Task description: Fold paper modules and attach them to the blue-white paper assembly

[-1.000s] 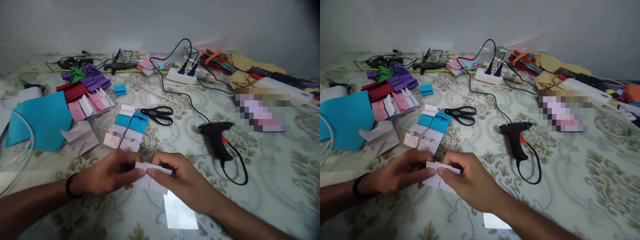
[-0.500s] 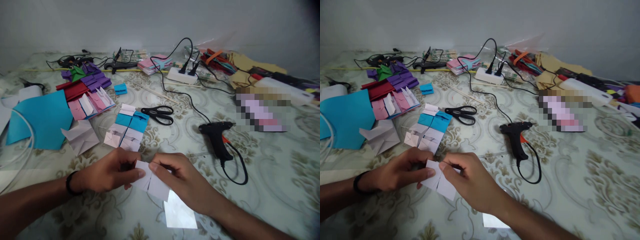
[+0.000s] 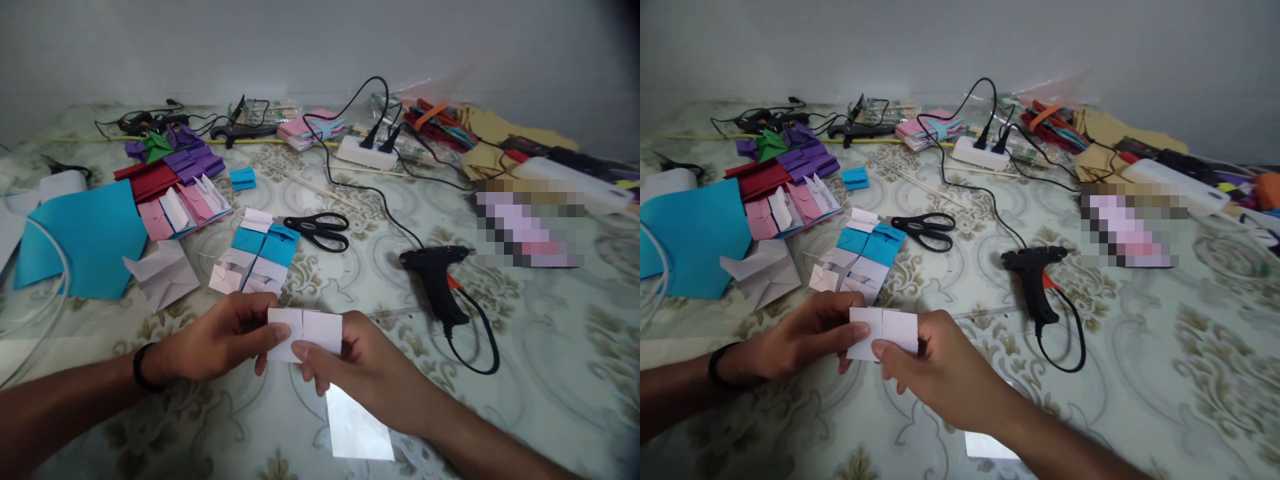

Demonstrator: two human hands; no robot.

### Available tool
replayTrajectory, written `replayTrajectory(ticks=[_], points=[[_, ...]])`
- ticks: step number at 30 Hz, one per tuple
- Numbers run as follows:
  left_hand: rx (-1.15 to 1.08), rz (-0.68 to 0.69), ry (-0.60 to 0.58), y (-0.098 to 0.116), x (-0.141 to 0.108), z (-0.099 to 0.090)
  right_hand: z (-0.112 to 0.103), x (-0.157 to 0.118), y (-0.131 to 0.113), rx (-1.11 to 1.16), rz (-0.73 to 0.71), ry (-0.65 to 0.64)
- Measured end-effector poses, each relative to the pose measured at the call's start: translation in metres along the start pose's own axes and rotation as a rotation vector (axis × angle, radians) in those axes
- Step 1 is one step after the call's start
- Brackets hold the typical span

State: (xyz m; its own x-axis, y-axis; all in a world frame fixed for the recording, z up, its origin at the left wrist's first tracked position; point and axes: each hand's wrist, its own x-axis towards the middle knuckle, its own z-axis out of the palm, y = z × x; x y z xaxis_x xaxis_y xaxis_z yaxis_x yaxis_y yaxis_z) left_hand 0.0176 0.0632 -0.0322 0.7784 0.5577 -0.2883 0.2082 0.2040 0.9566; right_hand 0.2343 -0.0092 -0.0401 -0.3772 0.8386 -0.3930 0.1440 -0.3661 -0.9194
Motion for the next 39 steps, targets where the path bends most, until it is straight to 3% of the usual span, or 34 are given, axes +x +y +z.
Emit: replayTrajectory(ticks=[8, 13, 19, 28, 31, 34, 37, 39], points=[[-0.007, -0.009, 0.043, 0.0, -0.001, 0.002, -0.002, 0.001, -0.008, 0.026, -0.042, -0.016], [-0.053, 0.006, 0.01, -0.001, 0.001, 0.001, -0.003, 0.0, -0.008, 0.057, -0.064, -0.036], [-0.1, -0.019, 0.027, -0.004, 0.0, -0.002, -0.004, 0.0, -0.009, 0.085, -0.04, 0.01], [0.022, 0.011, -0.036, 0.004, -0.001, -0.003, -0.017, -0.005, -0.015, -0.159, -0.063, -0.164], [0.03, -0.001, -0.001, 0.0, -0.001, -0.003, -0.013, -0.003, -0.016, -0.243, -0.108, -0.095], [-0.003, 0.029, 0.045, -0.003, -0.001, -0.003, -0.01, -0.001, -0.015, -0.235, -0.151, 0.053], [0.029, 0.043, 0.009, -0.003, -0.001, -0.003, -0.011, -0.001, -0.015, -0.221, -0.157, 0.165], [0.062, 0.049, -0.019, -0.002, -0.001, -0.003, -0.012, 0.0, -0.015, -0.217, -0.143, 0.169]])
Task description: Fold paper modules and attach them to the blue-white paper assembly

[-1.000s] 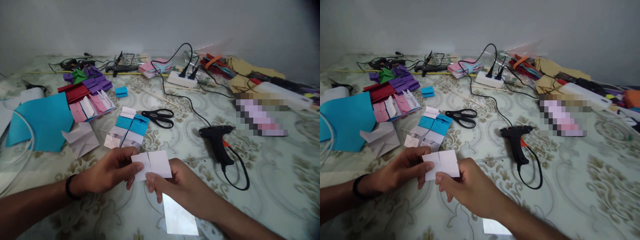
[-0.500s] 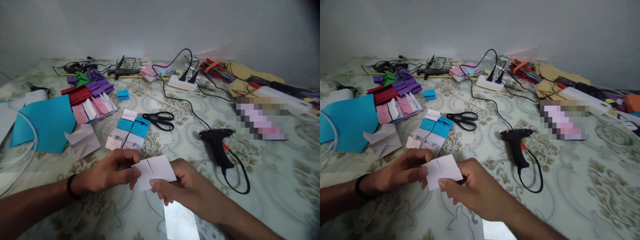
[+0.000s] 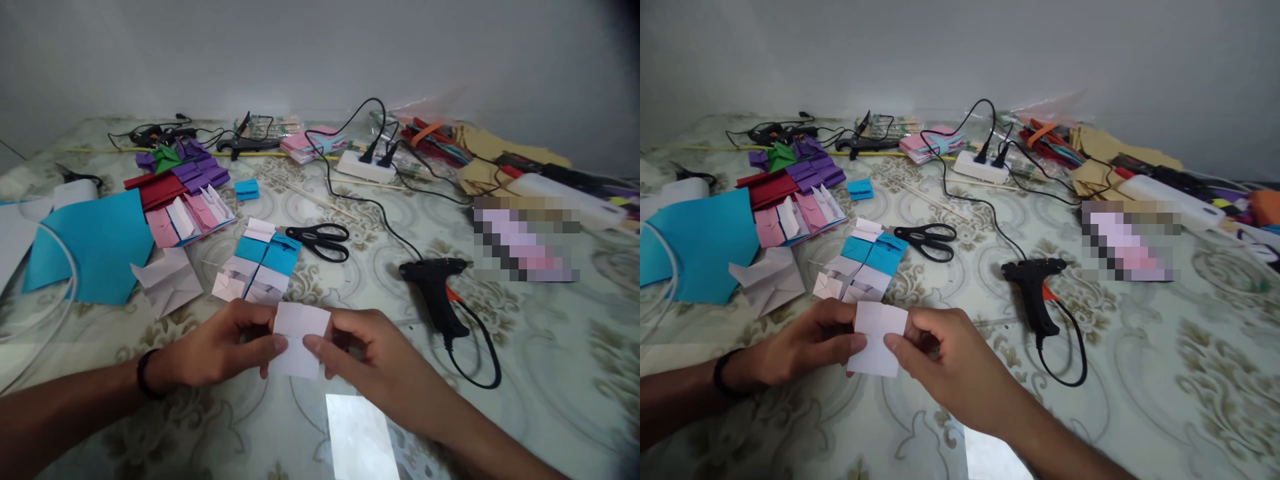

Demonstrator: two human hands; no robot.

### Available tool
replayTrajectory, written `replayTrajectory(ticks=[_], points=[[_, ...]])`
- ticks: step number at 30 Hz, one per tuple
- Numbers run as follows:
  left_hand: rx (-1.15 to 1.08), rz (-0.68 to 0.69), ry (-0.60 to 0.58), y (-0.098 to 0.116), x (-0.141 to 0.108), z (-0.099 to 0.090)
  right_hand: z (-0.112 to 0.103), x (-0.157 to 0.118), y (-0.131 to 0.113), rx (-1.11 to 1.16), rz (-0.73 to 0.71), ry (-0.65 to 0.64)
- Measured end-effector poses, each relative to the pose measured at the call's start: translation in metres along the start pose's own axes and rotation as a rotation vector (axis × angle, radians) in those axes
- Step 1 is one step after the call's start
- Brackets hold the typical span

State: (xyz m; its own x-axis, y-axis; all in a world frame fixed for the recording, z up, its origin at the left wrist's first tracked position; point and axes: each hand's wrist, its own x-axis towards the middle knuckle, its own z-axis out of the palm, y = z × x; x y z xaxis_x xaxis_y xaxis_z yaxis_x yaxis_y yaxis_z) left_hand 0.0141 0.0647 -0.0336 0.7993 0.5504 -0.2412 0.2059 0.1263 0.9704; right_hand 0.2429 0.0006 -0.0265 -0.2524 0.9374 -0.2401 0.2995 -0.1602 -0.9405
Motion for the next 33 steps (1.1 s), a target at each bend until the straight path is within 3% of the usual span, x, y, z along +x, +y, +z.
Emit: replayTrajectory(ticks=[4, 9, 12, 15, 20, 25, 33], points=[[0.07, -0.004, 0.055, 0.001, 0.0, 0.001, 0.0, 0.001, 0.0, 0.066, 0.005, -0.013], [0.123, -0.002, 0.132, -0.001, 0.0, 0.003, 0.004, 0.001, 0.002, 0.203, -0.041, 0.068], [0.011, 0.068, 0.25, -0.007, 0.001, 0.007, 0.005, 0.001, 0.005, 0.202, -0.063, 0.106], [-0.173, 0.172, 0.284, -0.016, 0.004, 0.009, 0.005, 0.002, 0.009, 0.195, -0.071, 0.109], [-0.131, 0.262, 0.342, -0.022, 0.007, 0.007, 0.005, 0.005, 0.011, 0.235, -0.068, 0.097], [-0.143, 0.301, 0.273, -0.018, 0.007, 0.004, 0.002, 0.006, 0.012, 0.337, -0.094, 0.105], [-0.272, 0.219, 0.229, -0.019, 0.004, 0.005, 0.001, 0.009, 0.013, 0.337, -0.091, 0.109]])
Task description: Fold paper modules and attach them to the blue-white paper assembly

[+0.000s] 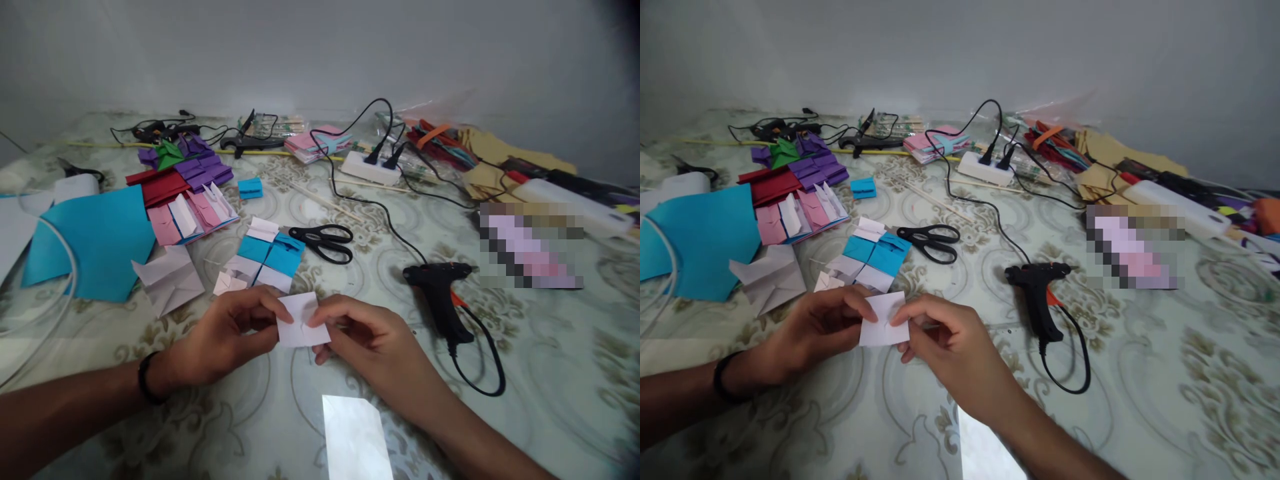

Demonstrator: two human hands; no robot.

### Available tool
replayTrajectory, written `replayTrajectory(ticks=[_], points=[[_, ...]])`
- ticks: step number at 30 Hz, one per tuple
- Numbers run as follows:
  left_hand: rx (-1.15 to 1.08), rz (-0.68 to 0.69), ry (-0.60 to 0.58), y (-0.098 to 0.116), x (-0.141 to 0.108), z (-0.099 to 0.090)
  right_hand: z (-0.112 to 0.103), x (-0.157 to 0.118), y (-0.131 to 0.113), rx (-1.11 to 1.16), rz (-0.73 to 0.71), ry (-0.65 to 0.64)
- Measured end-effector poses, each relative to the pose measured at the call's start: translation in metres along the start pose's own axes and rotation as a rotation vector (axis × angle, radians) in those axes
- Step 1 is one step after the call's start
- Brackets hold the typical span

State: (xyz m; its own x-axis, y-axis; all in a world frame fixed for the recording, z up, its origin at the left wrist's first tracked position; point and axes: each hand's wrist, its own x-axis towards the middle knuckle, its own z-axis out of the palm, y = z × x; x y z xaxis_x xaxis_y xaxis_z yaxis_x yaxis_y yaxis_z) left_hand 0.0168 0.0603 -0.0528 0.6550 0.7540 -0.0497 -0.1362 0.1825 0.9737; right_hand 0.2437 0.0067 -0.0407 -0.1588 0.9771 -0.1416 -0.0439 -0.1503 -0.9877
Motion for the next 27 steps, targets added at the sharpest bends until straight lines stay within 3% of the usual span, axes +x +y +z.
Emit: replayTrajectory(ticks=[7, 10, 14, 18, 27], points=[[0.09, 0.023, -0.032, 0.004, -0.0022, 0.0047, 0.0029, 0.0012, 0.0019, 0.008, -0.025, -0.003], [0.17, 0.116, -0.042, 0.0022, -0.0035, 0.0034, 0.0035, 0.002, 0.0022, 0.025, -0.092, 0.001], [0.433, 0.275, -0.026, 0.002, -0.0042, 0.001, 0.0036, 0.0029, 0.0033, 0.021, -0.148, 0.022], [0.548, 0.363, 0.02, 0.002, -0.0026, 0.0007, 0.002, 0.0038, 0.0046, 0.023, -0.14, 0.002], [0.623, 0.402, 0.036, 0.001, 0.0001, -0.0014, 0.0018, 0.006, 0.0002, 0.184, -0.062, -0.069]])
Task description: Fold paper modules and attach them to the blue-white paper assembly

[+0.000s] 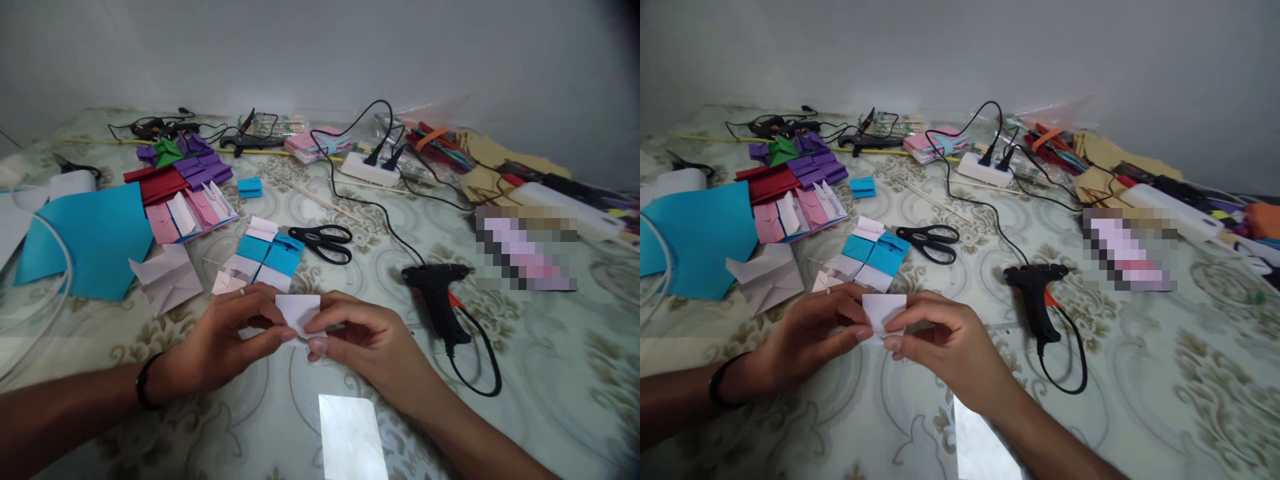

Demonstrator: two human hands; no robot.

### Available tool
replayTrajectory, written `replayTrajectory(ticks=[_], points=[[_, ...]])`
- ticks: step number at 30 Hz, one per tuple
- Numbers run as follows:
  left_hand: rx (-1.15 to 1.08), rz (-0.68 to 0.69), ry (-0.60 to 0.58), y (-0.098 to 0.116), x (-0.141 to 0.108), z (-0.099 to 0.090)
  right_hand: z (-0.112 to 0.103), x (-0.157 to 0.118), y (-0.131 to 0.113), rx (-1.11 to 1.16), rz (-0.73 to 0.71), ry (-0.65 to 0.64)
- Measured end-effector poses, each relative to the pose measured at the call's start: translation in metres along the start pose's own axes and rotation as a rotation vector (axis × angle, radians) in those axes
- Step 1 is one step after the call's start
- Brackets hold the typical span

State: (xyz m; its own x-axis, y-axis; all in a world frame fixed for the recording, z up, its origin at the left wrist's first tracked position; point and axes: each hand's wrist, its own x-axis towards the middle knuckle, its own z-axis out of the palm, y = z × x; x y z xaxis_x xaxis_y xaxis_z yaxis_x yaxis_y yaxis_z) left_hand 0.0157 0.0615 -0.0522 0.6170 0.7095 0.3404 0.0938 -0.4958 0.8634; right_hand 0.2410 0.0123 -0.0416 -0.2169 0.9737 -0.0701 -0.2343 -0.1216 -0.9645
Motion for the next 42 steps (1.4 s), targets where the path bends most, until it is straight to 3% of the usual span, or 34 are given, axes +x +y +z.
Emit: replayTrajectory(ticks=[13, 29, 34, 42], points=[[0.033, -0.142, 0.008, 0.006, 0.001, 0.002, 0.006, -0.005, 0.0, -0.028, 0.118, 0.096], [-0.152, -0.359, 0.006, 0.009, -0.003, 0.009, 0.009, -0.01, 0.006, -0.154, 0.084, 0.149], [-0.217, -0.369, 0.081, 0.009, -0.002, 0.012, 0.01, -0.01, 0.006, -0.162, 0.093, 0.195], [-0.276, -0.321, 0.09, 0.007, -0.005, 0.013, 0.01, -0.007, 0.004, -0.192, 0.092, 0.206]])
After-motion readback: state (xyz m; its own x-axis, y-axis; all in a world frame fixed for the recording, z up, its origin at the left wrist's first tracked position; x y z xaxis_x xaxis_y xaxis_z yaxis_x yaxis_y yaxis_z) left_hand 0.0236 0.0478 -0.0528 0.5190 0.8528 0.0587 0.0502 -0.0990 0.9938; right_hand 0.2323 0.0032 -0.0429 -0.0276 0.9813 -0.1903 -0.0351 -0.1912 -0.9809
